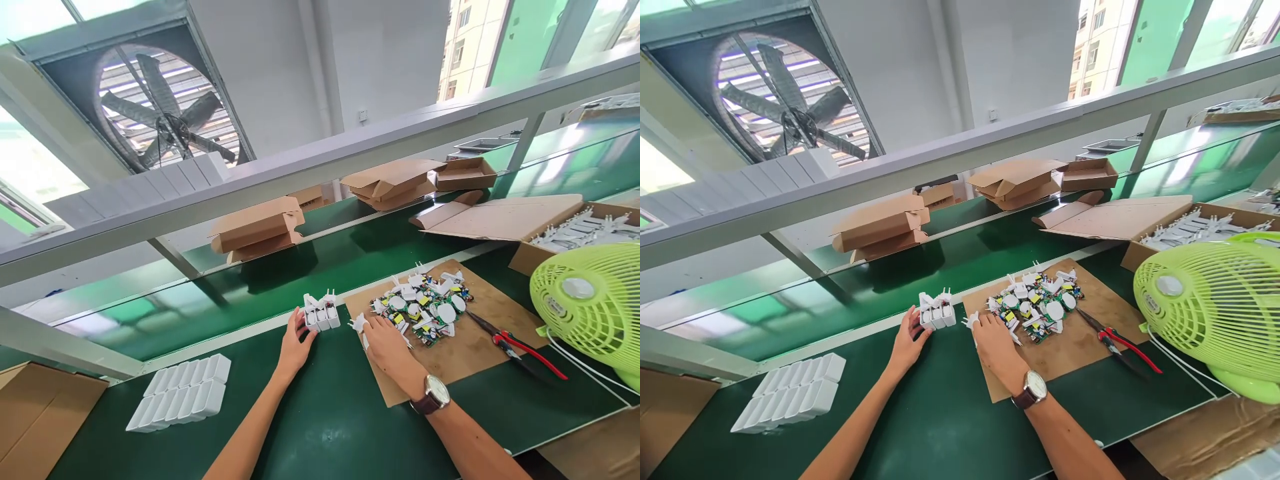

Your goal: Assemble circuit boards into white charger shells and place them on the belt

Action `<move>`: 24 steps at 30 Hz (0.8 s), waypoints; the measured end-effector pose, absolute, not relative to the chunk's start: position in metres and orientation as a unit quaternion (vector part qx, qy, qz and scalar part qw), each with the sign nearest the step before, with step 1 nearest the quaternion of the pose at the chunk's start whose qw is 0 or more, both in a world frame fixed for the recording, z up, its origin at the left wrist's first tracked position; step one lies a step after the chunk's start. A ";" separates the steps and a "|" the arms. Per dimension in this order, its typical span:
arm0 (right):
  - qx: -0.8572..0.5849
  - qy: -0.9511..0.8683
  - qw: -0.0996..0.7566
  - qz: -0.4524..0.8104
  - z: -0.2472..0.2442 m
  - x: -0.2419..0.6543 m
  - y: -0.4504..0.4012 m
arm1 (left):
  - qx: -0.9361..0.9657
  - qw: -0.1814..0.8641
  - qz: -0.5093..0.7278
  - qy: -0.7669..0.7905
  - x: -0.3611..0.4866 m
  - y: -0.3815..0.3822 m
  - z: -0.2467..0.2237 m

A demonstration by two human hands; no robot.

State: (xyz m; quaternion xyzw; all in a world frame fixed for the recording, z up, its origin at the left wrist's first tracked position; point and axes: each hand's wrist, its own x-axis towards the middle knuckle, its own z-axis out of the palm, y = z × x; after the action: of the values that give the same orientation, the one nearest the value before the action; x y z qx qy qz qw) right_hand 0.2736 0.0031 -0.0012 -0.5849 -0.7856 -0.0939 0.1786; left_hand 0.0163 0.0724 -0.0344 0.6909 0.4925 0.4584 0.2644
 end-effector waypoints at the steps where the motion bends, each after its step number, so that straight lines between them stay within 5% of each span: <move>1: -0.574 -0.787 0.204 -0.092 -0.003 0.275 0.005 | 0.697 0.262 0.462 0.481 0.020 0.070 -0.035; 7: -0.513 -0.792 0.328 -0.054 -0.004 0.275 0.004 | 0.724 0.194 0.410 0.520 -0.003 0.032 -0.016; 17: -0.562 -0.813 0.153 -0.012 -0.001 0.280 -0.005 | 0.669 -0.213 0.377 0.604 -0.155 -0.022 0.046; 24: -0.535 -0.822 0.197 0.020 -0.022 0.291 0.003 | 0.685 -0.241 0.225 0.650 -0.181 -0.058 0.024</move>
State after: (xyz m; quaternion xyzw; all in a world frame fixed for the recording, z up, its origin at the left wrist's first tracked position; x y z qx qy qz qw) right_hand 0.2915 0.0032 -0.0218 -0.5346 -0.8216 0.0205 0.1969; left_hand -0.1809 -0.0581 0.0244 0.6848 0.6499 0.2248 -0.2413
